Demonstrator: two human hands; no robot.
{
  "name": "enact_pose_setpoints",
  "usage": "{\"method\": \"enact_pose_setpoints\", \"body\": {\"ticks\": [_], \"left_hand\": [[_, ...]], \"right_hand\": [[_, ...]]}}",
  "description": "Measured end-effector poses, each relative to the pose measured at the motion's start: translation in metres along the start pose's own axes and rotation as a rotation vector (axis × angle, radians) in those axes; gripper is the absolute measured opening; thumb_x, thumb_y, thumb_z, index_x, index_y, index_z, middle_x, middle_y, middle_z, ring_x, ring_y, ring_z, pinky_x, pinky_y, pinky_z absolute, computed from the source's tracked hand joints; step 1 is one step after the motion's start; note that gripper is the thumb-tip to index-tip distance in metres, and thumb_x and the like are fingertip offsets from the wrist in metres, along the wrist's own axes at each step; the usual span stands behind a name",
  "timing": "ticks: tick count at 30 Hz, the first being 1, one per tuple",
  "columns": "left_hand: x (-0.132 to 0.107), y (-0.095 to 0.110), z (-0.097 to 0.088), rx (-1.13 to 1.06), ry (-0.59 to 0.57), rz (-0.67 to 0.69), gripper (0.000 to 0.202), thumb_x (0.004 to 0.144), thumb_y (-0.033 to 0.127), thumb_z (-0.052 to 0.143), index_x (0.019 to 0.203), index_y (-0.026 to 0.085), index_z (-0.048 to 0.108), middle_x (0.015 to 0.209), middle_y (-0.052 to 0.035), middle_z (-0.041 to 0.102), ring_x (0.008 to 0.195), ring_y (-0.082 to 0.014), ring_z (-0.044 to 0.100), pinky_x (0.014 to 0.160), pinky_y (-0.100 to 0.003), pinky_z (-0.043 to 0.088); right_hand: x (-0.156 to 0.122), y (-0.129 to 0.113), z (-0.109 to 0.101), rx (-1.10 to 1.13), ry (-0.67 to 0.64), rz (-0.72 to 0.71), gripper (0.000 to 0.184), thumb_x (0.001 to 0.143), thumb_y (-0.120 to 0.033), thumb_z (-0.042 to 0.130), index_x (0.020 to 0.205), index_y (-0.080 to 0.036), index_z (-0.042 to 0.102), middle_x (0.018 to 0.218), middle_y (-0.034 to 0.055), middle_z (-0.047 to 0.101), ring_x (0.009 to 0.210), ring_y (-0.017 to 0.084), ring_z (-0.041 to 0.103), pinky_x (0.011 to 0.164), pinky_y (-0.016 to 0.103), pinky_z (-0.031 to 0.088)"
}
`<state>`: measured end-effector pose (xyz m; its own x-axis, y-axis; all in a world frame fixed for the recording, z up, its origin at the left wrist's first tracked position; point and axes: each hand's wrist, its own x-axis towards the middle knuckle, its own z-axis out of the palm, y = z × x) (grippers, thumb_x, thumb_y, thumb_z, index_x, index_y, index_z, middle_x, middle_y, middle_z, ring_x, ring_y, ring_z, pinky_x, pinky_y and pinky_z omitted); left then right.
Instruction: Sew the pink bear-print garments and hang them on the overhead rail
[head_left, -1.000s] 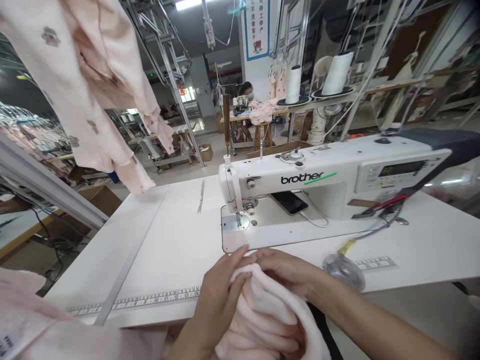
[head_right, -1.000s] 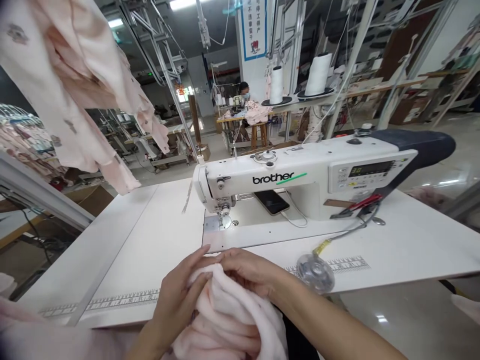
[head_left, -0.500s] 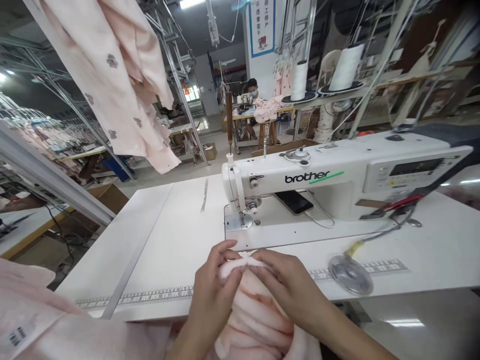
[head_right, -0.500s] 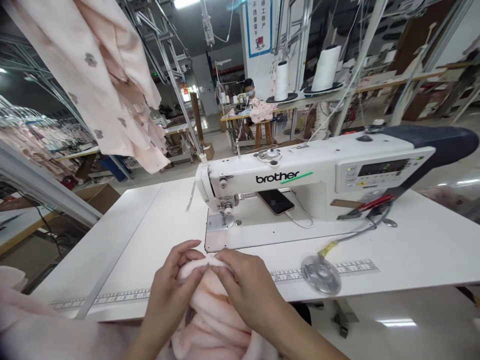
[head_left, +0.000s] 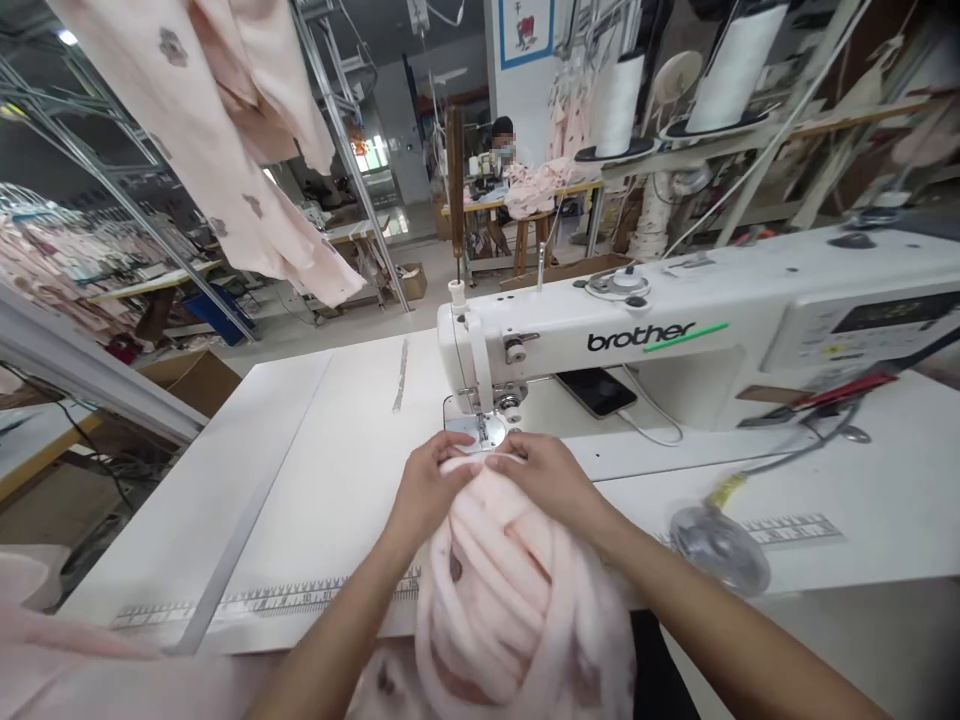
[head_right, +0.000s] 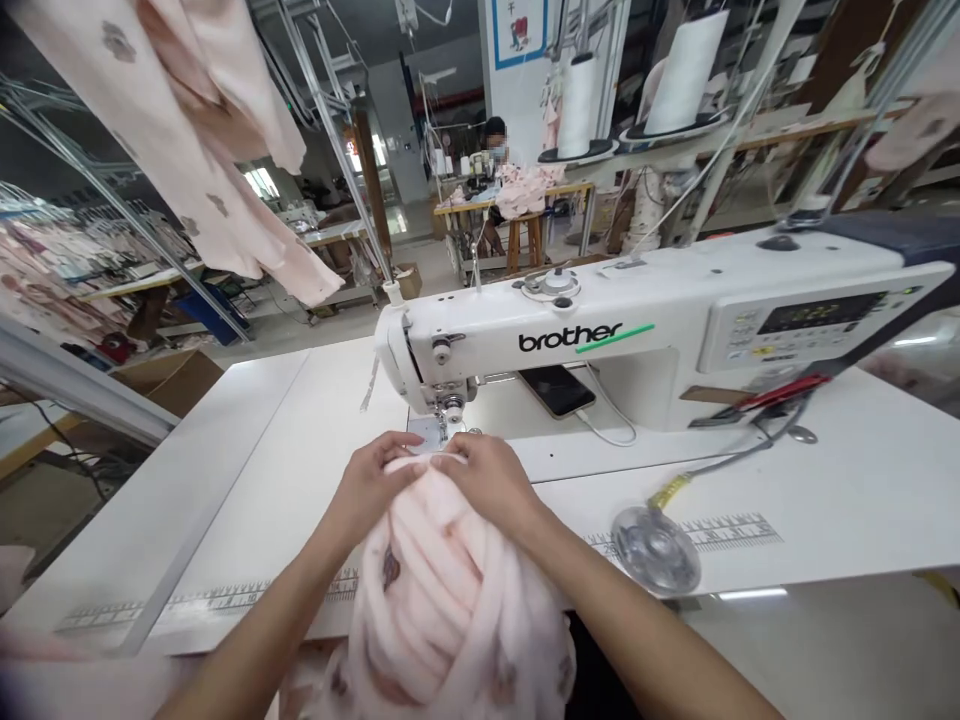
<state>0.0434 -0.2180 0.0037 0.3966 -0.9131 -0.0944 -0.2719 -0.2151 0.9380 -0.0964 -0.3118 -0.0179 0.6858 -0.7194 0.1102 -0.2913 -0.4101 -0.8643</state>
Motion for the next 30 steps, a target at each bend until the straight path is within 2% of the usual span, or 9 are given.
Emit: {"method": "enact_pose_setpoints", "body": {"ticks": [3, 7, 11, 19, 25, 30], "left_hand": [[0.031, -0.021, 0.001, 0.053, -0.043, 0.028, 0.031, 0.076, 0.025, 0.052, 0.105, 0.014, 0.054, 0.077, -0.0018, 0.059, 0.064, -0.0118, 0.055, 0.057, -0.021, 0.04], [0.053, -0.038, 0.006, 0.269, 0.049, 0.077, 0.029, 0.076, 0.021, 0.05, 0.105, 0.019, 0.053, 0.081, -0.0014, 0.063, 0.072, -0.0142, 0.057, 0.064, -0.024, 0.04], [0.066, -0.041, 0.009, 0.328, 0.106, 0.066, 0.028, 0.071, 0.02, 0.055, 0.099, 0.019, 0.052, 0.081, -0.0003, 0.064, 0.072, -0.0156, 0.058, 0.064, -0.025, 0.04], [0.076, -0.038, 0.015, 0.406, 0.094, 0.036, 0.009, 0.074, 0.019, 0.048, 0.081, 0.018, 0.053, 0.081, -0.0022, 0.064, 0.075, -0.0174, 0.058, 0.065, -0.026, 0.04], [0.079, -0.041, 0.014, 0.398, 0.079, 0.059, 0.01, 0.075, 0.02, 0.047, 0.083, 0.019, 0.053, 0.085, -0.001, 0.064, 0.079, -0.0175, 0.058, 0.068, -0.027, 0.04], [0.079, -0.039, 0.013, 0.454, 0.06, 0.075, 0.016, 0.075, 0.017, 0.043, 0.088, 0.02, 0.052, 0.085, -0.0013, 0.064, 0.076, -0.0184, 0.058, 0.064, -0.027, 0.039]], "right_hand": [[0.028, 0.012, 0.006, -0.187, 0.02, 0.107, 0.013, 0.078, -0.029, 0.055, 0.069, -0.02, 0.057, 0.061, -0.0021, 0.056, 0.062, 0.016, 0.052, 0.053, 0.023, 0.029], [0.049, 0.021, 0.014, -0.397, -0.008, 0.19, 0.011, 0.076, -0.027, 0.055, 0.068, -0.02, 0.057, 0.063, 0.0001, 0.058, 0.064, 0.017, 0.054, 0.053, 0.024, 0.029], [0.056, 0.028, 0.016, -0.436, 0.014, 0.23, 0.012, 0.077, -0.029, 0.054, 0.071, -0.02, 0.058, 0.072, 0.002, 0.061, 0.067, 0.018, 0.055, 0.054, 0.025, 0.033], [0.06, 0.025, 0.004, -0.432, -0.026, 0.29, 0.01, 0.075, -0.025, 0.054, 0.069, -0.019, 0.059, 0.068, 0.0022, 0.062, 0.062, 0.017, 0.056, 0.052, 0.025, 0.033], [0.06, 0.032, 0.008, -0.447, 0.008, 0.24, 0.014, 0.077, -0.025, 0.052, 0.067, -0.018, 0.06, 0.072, 0.0034, 0.064, 0.068, 0.018, 0.056, 0.055, 0.025, 0.033], [0.057, 0.031, 0.009, -0.499, 0.053, 0.204, 0.012, 0.078, -0.022, 0.051, 0.068, -0.018, 0.058, 0.074, 0.0039, 0.064, 0.071, 0.019, 0.056, 0.056, 0.025, 0.033]]}}
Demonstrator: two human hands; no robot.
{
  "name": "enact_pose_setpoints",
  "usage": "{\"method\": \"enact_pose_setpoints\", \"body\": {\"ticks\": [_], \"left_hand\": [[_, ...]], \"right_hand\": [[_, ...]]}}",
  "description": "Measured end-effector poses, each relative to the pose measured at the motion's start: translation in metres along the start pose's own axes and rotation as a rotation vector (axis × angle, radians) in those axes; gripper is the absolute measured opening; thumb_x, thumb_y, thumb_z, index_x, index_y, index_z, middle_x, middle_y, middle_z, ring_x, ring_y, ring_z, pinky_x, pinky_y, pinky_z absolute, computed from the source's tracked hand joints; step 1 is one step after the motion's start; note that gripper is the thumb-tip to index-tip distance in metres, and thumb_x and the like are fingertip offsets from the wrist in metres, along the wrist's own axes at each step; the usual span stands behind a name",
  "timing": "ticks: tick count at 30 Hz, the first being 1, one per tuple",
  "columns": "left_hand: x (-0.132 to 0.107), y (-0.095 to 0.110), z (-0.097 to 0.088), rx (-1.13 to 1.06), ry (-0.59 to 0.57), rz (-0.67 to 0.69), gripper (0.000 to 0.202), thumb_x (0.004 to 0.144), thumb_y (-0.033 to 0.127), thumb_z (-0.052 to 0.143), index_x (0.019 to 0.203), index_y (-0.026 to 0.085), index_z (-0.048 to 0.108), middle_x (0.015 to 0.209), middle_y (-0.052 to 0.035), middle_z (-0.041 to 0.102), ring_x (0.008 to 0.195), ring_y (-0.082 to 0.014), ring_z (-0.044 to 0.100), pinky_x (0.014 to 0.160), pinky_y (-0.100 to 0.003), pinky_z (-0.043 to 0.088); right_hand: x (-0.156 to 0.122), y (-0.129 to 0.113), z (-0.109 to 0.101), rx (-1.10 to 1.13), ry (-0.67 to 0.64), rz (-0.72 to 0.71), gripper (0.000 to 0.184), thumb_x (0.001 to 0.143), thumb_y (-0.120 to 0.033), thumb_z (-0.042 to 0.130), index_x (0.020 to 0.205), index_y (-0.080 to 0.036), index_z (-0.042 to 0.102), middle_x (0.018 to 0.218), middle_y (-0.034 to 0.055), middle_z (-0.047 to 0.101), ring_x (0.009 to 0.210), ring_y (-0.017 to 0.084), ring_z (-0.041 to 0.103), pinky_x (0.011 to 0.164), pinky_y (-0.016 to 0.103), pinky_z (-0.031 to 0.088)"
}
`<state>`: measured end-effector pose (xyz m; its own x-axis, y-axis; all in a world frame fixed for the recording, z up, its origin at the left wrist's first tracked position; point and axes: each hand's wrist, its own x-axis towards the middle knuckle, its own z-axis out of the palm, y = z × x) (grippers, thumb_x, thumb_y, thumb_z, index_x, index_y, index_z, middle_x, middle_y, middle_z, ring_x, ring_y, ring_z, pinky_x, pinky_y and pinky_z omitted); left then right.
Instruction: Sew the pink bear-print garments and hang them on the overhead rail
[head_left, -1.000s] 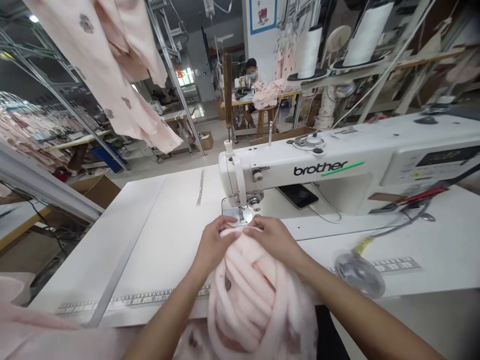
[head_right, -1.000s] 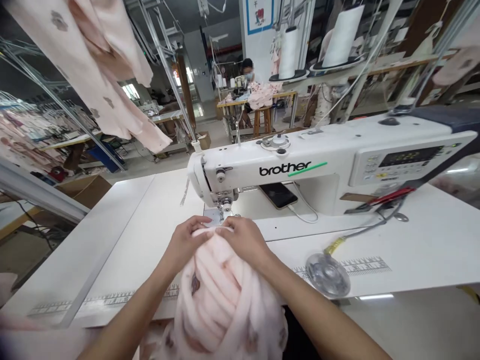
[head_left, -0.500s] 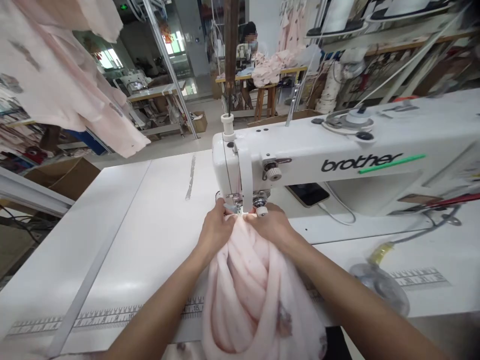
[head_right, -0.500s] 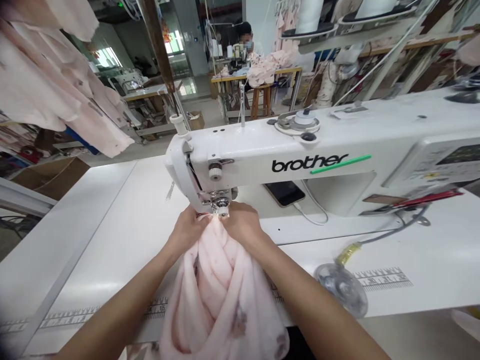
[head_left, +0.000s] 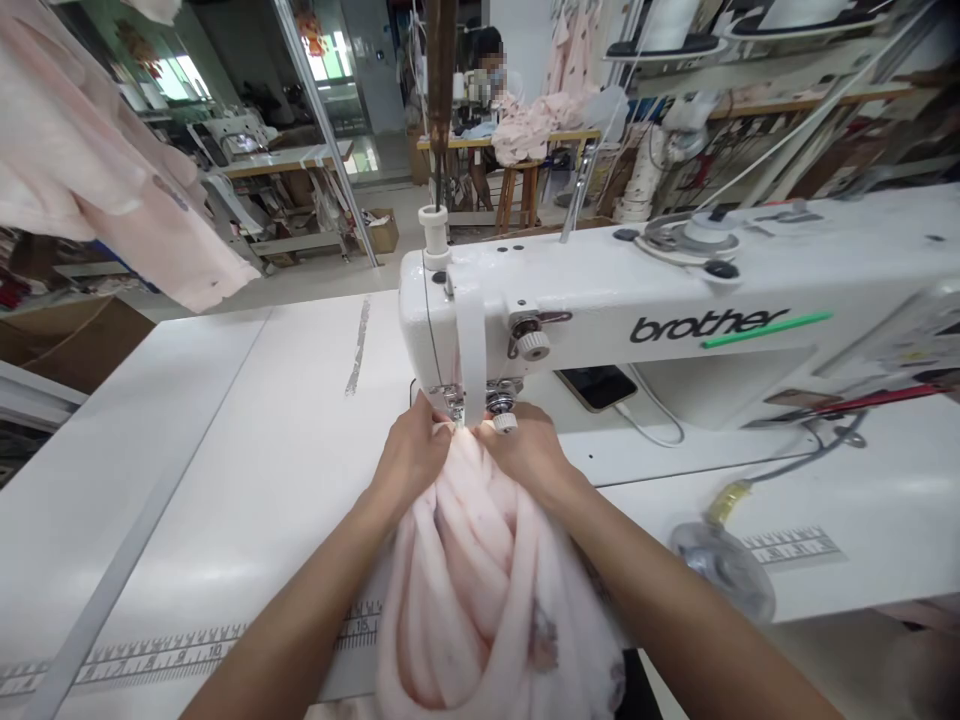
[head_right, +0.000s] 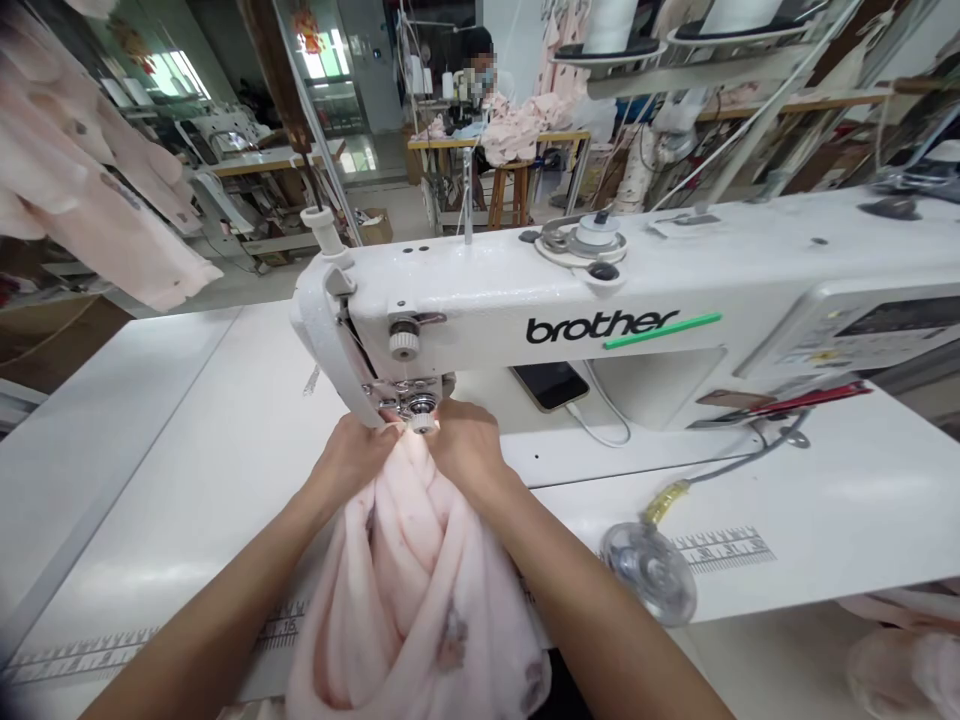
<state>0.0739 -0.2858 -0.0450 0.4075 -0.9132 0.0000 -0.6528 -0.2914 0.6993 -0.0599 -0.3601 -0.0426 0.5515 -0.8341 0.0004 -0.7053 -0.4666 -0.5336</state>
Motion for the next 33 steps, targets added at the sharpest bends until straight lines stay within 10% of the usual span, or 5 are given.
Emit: {"method": "enact_pose_setpoints", "body": {"ticks": [33], "left_hand": [[0.011, -0.001, 0.009, 0.208, 0.132, 0.082, 0.019, 0.078, 0.016, 0.045, 0.091, 0.018, 0.058, 0.097, -0.0082, 0.065, 0.094, -0.0269, 0.06, 0.075, -0.032, 0.044]], "right_hand": [[0.007, -0.001, 0.018, -0.2, 0.152, -0.058, 0.022, 0.085, -0.021, 0.046, 0.075, -0.016, 0.064, 0.073, 0.0085, 0.065, 0.069, 0.024, 0.059, 0.053, 0.028, 0.034]]}}
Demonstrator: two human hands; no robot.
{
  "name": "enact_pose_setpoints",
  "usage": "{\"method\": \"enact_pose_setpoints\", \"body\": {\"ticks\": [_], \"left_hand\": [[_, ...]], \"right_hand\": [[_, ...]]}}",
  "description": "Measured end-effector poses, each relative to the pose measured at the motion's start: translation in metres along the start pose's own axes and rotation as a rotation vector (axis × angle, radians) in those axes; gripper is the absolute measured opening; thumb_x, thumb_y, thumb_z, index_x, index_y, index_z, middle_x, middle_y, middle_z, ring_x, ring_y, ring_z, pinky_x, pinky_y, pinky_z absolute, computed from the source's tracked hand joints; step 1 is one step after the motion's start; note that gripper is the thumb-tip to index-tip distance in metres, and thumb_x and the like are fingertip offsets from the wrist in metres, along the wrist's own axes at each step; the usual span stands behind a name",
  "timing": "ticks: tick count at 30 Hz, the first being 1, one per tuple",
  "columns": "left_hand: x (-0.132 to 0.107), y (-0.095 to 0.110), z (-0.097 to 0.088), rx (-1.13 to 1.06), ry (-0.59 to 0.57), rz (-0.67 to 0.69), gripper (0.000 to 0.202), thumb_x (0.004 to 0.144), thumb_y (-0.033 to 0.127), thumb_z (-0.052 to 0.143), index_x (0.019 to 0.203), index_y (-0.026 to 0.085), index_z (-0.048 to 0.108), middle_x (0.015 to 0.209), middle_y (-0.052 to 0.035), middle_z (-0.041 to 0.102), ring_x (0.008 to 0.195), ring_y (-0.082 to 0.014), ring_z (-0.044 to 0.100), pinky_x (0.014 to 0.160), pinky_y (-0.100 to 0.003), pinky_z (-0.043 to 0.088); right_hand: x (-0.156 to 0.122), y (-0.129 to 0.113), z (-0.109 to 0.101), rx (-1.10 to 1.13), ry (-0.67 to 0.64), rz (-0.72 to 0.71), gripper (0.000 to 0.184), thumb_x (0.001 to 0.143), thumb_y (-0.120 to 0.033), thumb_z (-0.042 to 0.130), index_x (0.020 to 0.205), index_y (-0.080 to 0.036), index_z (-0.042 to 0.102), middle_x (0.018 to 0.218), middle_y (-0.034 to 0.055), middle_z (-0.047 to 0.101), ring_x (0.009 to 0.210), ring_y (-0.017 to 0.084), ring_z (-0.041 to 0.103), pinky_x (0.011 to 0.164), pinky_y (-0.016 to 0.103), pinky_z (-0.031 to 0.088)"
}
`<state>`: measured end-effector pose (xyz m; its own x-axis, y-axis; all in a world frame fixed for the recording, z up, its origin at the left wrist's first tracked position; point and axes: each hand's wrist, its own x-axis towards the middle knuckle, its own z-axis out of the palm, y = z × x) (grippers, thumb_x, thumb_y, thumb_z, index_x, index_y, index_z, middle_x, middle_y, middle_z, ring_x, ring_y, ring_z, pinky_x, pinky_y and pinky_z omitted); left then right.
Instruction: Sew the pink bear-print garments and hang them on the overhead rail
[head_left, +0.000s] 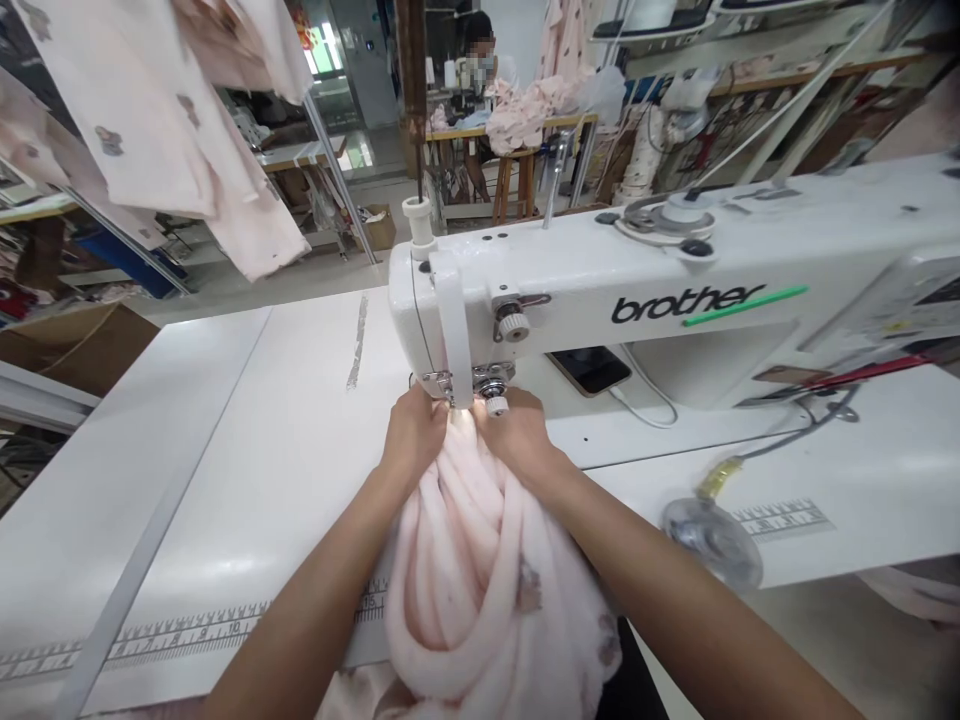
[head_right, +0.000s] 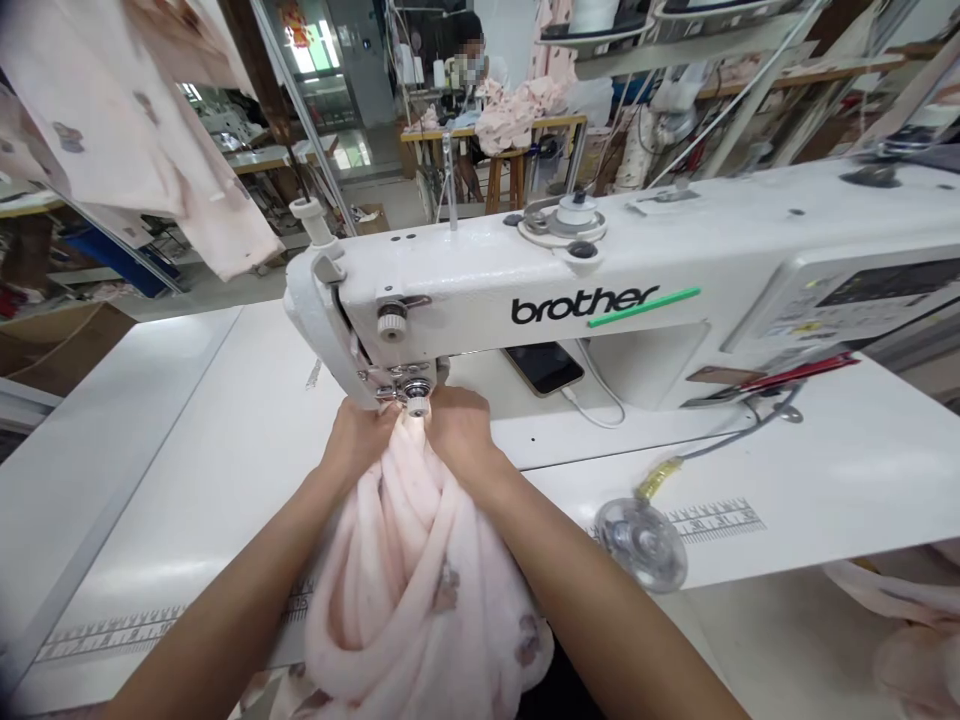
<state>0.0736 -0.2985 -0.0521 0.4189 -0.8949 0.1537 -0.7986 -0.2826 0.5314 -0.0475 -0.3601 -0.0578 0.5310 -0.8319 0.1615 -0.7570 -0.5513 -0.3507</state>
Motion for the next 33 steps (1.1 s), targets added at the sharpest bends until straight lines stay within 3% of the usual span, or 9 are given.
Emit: {"method": "enact_pose_setpoints", "body": {"ticks": [5, 9, 16, 22, 28, 33], "left_hand": [[-0.002, -0.001, -0.002, -0.06, 0.007, 0.007, 0.021, 0.077, 0.017, 0.045, 0.095, 0.018, 0.057, 0.095, -0.007, 0.066, 0.094, -0.0248, 0.059, 0.075, -0.03, 0.044], [-0.003, -0.003, -0.005, -0.205, 0.0, -0.007, 0.025, 0.076, 0.018, 0.048, 0.1, 0.019, 0.054, 0.094, -0.0037, 0.066, 0.088, -0.0203, 0.06, 0.072, -0.027, 0.044], [-0.002, -0.006, -0.006, -0.249, -0.016, -0.034, 0.024, 0.076, 0.02, 0.05, 0.1, 0.02, 0.055, 0.094, -0.0031, 0.065, 0.085, -0.0193, 0.059, 0.069, -0.027, 0.043], [-0.002, -0.006, -0.006, -0.251, -0.023, -0.035, 0.024, 0.076, 0.019, 0.051, 0.099, 0.02, 0.056, 0.092, -0.0027, 0.066, 0.085, -0.0191, 0.06, 0.068, -0.027, 0.043], [0.0, -0.005, -0.007, -0.243, -0.026, -0.037, 0.025, 0.076, 0.018, 0.051, 0.1, 0.019, 0.056, 0.092, -0.0036, 0.066, 0.087, -0.0197, 0.06, 0.072, -0.028, 0.044], [0.0, -0.003, -0.009, -0.256, -0.034, -0.037, 0.027, 0.075, 0.017, 0.051, 0.102, 0.02, 0.055, 0.095, -0.0035, 0.066, 0.09, -0.0198, 0.06, 0.077, -0.029, 0.044]], "right_hand": [[0.0, -0.001, 0.004, 0.003, 0.013, -0.006, 0.022, 0.085, -0.019, 0.044, 0.077, -0.015, 0.064, 0.075, 0.0097, 0.065, 0.07, 0.025, 0.059, 0.054, 0.029, 0.034], [-0.004, 0.006, 0.001, 0.041, 0.008, -0.058, 0.021, 0.089, -0.024, 0.044, 0.08, -0.017, 0.062, 0.074, 0.0053, 0.065, 0.069, 0.022, 0.059, 0.055, 0.028, 0.034], [-0.015, 0.021, -0.014, 0.4, -0.028, -0.182, 0.021, 0.094, -0.029, 0.038, 0.096, -0.018, 0.055, 0.09, 0.0034, 0.063, 0.081, 0.019, 0.058, 0.064, 0.023, 0.039], [-0.012, 0.02, -0.012, 0.428, -0.063, -0.124, 0.018, 0.087, -0.03, 0.052, 0.101, -0.019, 0.056, 0.088, 0.0026, 0.063, 0.082, 0.019, 0.058, 0.064, 0.024, 0.039], [-0.011, 0.024, -0.015, 0.453, -0.071, -0.191, 0.02, 0.091, -0.033, 0.043, 0.094, -0.017, 0.055, 0.084, 0.0038, 0.063, 0.078, 0.02, 0.057, 0.063, 0.024, 0.038], [-0.008, 0.024, -0.017, 0.387, -0.093, -0.153, 0.017, 0.091, -0.019, 0.039, 0.099, -0.014, 0.053, 0.095, 0.0082, 0.062, 0.085, 0.022, 0.056, 0.067, 0.025, 0.037]]}}
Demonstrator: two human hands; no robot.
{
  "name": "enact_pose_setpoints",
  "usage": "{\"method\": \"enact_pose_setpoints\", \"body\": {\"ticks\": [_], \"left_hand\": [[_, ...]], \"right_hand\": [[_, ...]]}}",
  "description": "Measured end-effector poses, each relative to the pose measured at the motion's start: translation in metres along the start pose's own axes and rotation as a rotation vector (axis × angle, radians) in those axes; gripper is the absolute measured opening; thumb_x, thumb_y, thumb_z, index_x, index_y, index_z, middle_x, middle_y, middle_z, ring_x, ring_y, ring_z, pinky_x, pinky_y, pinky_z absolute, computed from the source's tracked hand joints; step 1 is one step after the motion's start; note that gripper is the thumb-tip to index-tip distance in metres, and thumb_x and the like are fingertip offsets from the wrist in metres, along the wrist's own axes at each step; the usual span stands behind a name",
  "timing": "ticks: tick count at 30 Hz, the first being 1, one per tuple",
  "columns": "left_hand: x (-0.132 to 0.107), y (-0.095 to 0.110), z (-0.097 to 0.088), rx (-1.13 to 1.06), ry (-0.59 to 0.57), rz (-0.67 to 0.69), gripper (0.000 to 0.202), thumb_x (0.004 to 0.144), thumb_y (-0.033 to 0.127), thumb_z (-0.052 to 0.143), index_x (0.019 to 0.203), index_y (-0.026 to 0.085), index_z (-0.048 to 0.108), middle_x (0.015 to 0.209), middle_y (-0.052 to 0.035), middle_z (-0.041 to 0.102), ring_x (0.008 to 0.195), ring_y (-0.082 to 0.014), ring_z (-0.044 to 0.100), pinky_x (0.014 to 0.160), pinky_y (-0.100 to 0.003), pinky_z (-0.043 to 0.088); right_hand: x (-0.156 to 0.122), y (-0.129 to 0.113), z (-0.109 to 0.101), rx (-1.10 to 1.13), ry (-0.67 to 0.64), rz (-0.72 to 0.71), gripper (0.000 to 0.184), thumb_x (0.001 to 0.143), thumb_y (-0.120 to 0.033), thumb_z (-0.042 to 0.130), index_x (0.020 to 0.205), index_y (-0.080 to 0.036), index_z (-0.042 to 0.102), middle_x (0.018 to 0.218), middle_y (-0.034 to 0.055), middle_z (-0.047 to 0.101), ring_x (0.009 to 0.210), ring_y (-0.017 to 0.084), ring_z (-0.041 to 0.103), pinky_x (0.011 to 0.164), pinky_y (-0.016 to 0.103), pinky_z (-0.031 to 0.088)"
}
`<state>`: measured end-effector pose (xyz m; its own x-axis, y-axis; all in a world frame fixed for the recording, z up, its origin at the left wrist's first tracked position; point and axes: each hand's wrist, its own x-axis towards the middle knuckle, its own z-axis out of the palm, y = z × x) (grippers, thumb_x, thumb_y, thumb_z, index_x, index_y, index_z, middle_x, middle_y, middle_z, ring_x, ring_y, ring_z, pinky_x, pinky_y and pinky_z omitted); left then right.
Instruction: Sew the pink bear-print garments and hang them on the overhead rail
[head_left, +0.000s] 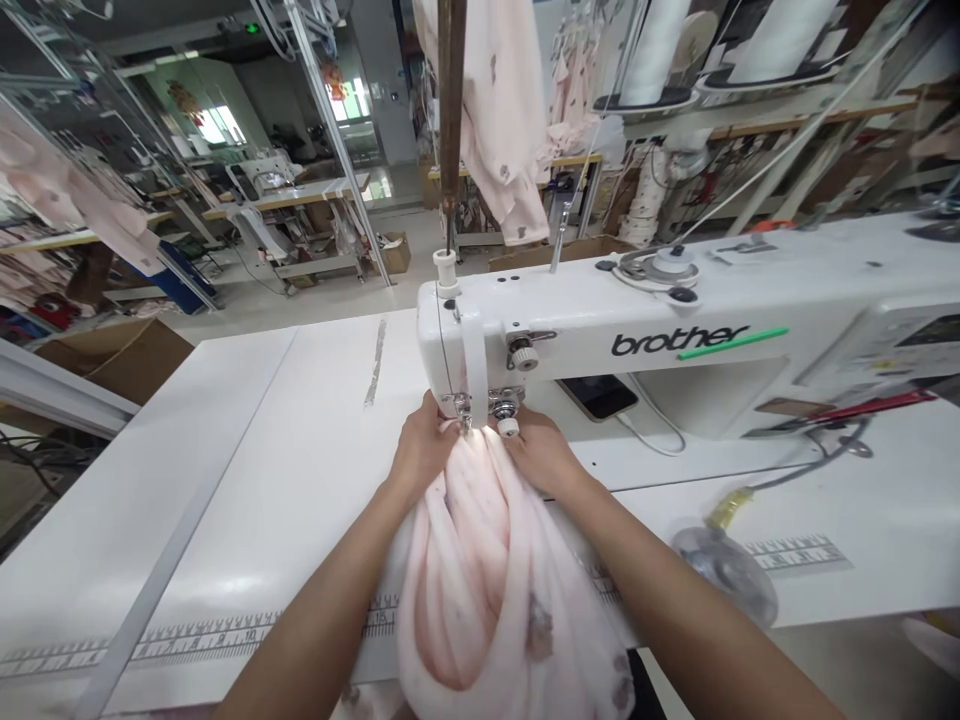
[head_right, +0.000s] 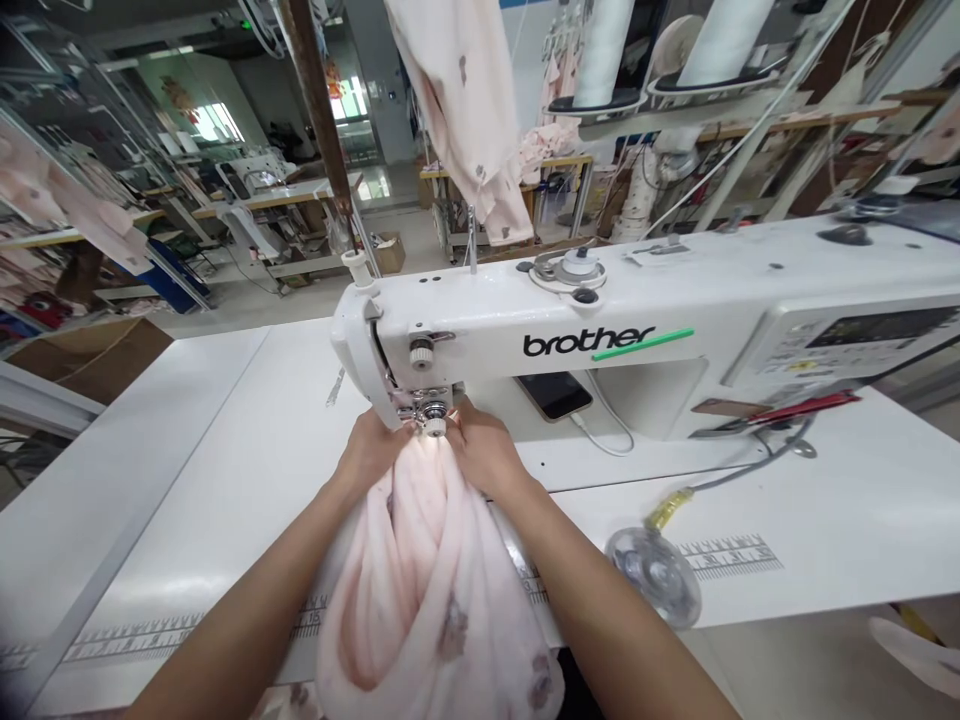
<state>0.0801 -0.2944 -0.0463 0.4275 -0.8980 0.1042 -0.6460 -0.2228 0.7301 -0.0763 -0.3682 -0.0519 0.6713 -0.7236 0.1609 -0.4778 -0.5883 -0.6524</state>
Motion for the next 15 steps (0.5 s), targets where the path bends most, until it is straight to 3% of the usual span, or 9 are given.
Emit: {"method": "enact_pose_setpoints", "body": {"ticks": [5, 15], "left_hand": [[0.0011, -0.0016, 0.0003, 0.03, 0.006, -0.011, 0.025, 0.074, 0.017, 0.051, 0.099, 0.019, 0.055, 0.095, -0.0043, 0.066, 0.09, -0.0199, 0.06, 0.076, -0.029, 0.044], [-0.0004, -0.006, 0.0014, 0.012, -0.031, -0.007, 0.02, 0.071, 0.015, 0.05, 0.09, 0.019, 0.054, 0.089, -0.002, 0.065, 0.084, -0.0184, 0.059, 0.074, -0.028, 0.043]], "right_hand": [[0.0009, -0.0025, -0.0002, -0.01, -0.005, 0.043, 0.019, 0.092, -0.02, 0.038, 0.105, -0.015, 0.051, 0.098, 0.0081, 0.062, 0.088, 0.022, 0.056, 0.068, 0.024, 0.037], [-0.0009, -0.0037, -0.0031, 0.055, 0.003, 0.081, 0.015, 0.091, -0.024, 0.041, 0.099, -0.018, 0.051, 0.095, 0.0059, 0.063, 0.083, 0.021, 0.057, 0.064, 0.024, 0.038]]}}
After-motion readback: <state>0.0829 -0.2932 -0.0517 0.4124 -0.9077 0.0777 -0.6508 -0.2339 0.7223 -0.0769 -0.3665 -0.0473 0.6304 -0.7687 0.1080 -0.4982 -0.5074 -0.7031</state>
